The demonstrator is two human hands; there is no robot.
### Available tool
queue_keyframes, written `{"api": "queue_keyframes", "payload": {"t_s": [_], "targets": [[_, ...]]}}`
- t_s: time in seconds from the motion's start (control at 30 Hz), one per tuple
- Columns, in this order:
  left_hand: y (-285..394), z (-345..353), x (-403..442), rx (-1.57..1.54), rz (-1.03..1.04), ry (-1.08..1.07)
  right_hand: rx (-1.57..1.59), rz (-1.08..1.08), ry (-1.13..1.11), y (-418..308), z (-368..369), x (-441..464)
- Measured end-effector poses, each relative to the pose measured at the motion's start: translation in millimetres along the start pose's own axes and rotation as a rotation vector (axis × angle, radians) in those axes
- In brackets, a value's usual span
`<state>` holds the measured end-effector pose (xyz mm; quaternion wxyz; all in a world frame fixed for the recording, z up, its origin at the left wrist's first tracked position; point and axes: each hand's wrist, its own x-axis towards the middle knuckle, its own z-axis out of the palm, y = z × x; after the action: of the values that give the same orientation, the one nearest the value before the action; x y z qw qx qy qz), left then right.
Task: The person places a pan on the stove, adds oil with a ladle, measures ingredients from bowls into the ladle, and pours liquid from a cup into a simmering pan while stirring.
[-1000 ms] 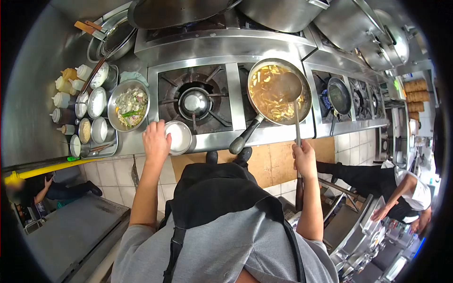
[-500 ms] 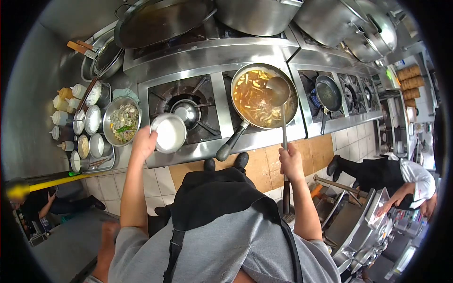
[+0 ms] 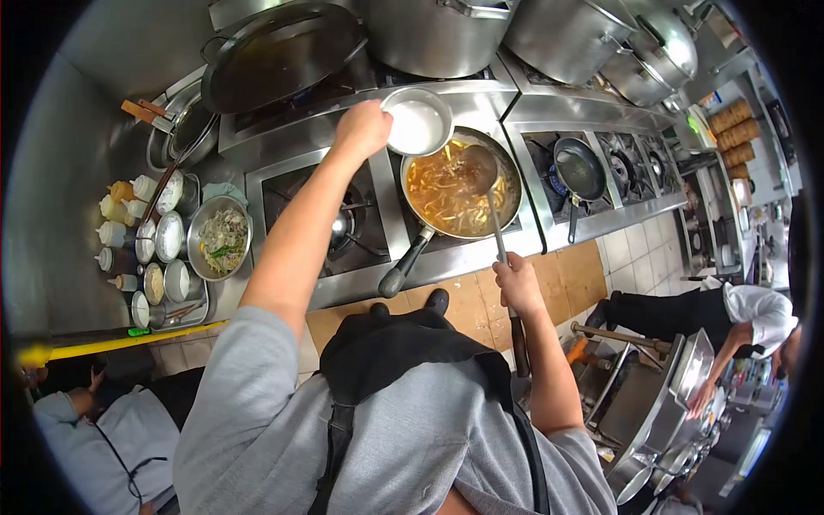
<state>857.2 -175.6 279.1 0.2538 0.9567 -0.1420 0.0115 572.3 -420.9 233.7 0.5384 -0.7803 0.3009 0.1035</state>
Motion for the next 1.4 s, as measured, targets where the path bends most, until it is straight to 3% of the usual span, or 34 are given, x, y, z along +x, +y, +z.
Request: {"api": "queue_keyframes", "payload": {"t_s": [0.37,0.5,0.57,0.77,0.83,0.97,1.27,1.4], "targets": [[81,35,40,0.022,0.110,0.054,0.075,0.021,0.022,2,-1,3],[96,31,46,0.026,0.147,0.069,0.048,0.068,-0.094,-6,-8,-2],[96,32,49,0.038,0.191,0.073,0.038,0.046,-0.010,-1,-1,1],[101,32,55,0.007,0.190,0.099,0.067,0.056,-0.029,-2,0,-1],[104,30,57,0.044,0.199,0.100,0.066,0.066,-0.127,-2,-5,-1],[104,28,54,0.053,0.236,0.117,0.066,0.023,-0.023,-1,1,4],[107,29,56,0.096,0.254,0.068,0.065,0.096,-0.144,-11,-8,-6],[104,32,54,0.087,0.269,0.141,0.082,0.053,-0.073,-2,-1,-1]]}}
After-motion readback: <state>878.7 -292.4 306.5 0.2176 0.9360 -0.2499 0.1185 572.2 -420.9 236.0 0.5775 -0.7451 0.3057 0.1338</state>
